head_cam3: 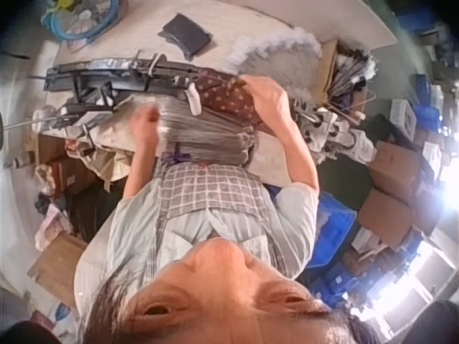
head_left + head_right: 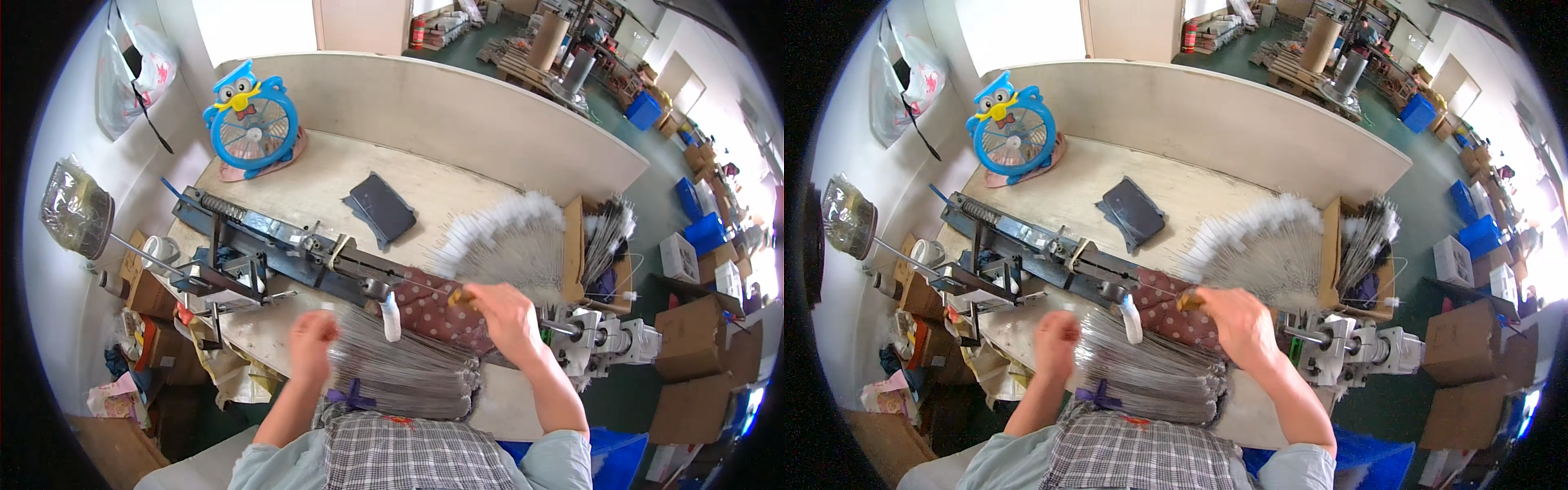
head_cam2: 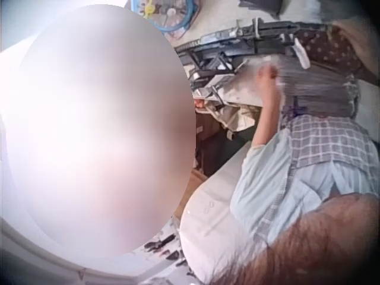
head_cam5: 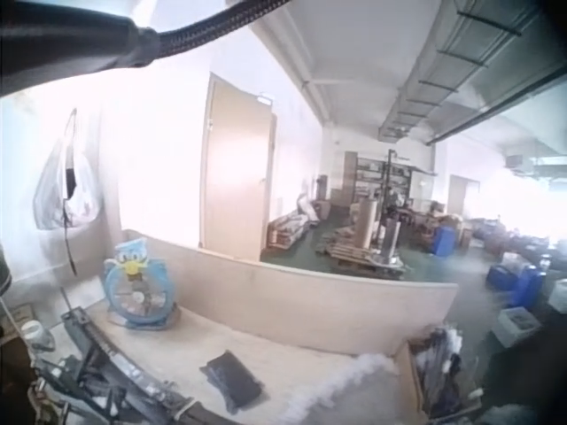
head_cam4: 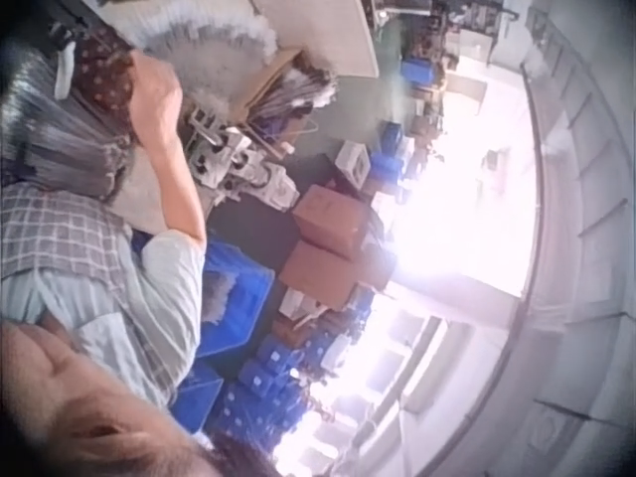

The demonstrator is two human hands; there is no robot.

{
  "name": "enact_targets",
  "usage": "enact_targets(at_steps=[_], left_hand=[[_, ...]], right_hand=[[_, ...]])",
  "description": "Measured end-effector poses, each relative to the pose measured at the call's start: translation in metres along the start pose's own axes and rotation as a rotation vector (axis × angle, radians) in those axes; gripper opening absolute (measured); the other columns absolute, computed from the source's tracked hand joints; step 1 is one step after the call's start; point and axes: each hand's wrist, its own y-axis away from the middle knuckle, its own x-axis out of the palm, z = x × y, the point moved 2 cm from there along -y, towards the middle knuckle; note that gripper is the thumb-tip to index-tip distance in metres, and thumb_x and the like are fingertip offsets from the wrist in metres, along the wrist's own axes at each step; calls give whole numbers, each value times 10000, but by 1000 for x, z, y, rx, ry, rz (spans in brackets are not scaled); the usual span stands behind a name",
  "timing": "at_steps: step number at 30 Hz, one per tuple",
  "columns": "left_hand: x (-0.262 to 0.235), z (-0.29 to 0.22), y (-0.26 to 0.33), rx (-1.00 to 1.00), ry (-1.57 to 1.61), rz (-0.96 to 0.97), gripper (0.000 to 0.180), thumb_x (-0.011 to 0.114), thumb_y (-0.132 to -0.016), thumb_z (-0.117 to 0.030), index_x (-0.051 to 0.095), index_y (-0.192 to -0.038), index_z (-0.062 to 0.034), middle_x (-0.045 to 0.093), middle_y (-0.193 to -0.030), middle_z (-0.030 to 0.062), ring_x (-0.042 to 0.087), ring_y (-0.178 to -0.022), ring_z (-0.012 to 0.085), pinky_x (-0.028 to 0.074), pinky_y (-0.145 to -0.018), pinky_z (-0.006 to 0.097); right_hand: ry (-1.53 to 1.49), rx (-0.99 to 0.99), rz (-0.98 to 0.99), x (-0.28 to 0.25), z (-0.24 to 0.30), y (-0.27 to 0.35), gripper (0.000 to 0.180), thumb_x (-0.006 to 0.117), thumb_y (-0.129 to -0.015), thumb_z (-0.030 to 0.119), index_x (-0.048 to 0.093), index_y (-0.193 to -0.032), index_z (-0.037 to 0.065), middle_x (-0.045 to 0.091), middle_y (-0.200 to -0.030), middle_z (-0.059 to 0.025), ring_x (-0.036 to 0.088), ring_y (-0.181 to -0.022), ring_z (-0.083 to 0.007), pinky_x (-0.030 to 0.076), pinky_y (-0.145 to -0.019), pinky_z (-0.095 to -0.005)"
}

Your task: Assembling small white brush heads onto plastic components using an industrial assembly machine on a factory floor.

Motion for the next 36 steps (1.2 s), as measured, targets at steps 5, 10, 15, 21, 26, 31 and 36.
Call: enact_targets(at_steps=[5,10,15,21,26,31,36], left_hand=[[127,7,32,-171,5,393,166,584,-914,-160,621,-930,0,630,-803,44,560,-658,91,447,-600,223],[157,33,17,-96,-2,518,170,563,-934,-164,615,-977,-8,621,-824,30,530,-654,65,431,-602,206],[163,32,18,-86,-18,424,157,582,-924,-184,612,-972,-38,620,-821,24,545,-648,64,432,-586,195],[146,16,18,-100,84,175,124,556,-936,-178,583,-926,-57,596,-814,18,515,-625,61,434,-587,199],[144,14,16,-197,181,234,152,558,-939,-216,568,-898,-70,592,-752,11,521,-592,69,435,-565,206],[138,19,13,-109,62,278,252,495,-971,-290,565,-901,-58,604,-746,35,563,-604,96,445,-558,213],[136,15,10,-169,54,364,482,333,-1001,-421,576,-997,-5,635,-846,93,625,-743,148,483,-659,257]], right_hand=[[-65,250,47,-9,-16,5,193,653,-800,101,680,-987,63,647,-759,-108,595,-731,-274,482,-671,-344],[-290,372,70,-13,-28,16,187,666,-793,100,687,-975,61,640,-772,-113,601,-728,-261,481,-669,-338],[-182,29,66,-15,-28,20,190,703,-729,97,678,-911,52,623,-793,-62,591,-761,-260,481,-687,-358],[173,-52,-87,5,-4,-23,77,653,-752,135,651,-812,87,579,-744,-45,570,-756,-240,466,-674,-360],[155,-37,32,44,-11,-35,79,629,-763,149,649,-796,81,595,-752,-59,585,-790,-249,480,-689,-376],[-23,152,157,34,-7,-33,152,598,-812,189,665,-846,57,621,-782,-85,598,-798,-279,488,-689,-389],[-239,316,193,41,-10,-33,157,613,-818,146,671,-897,24,618,-730,-106,598,-743,-273,472,-649,-364]])
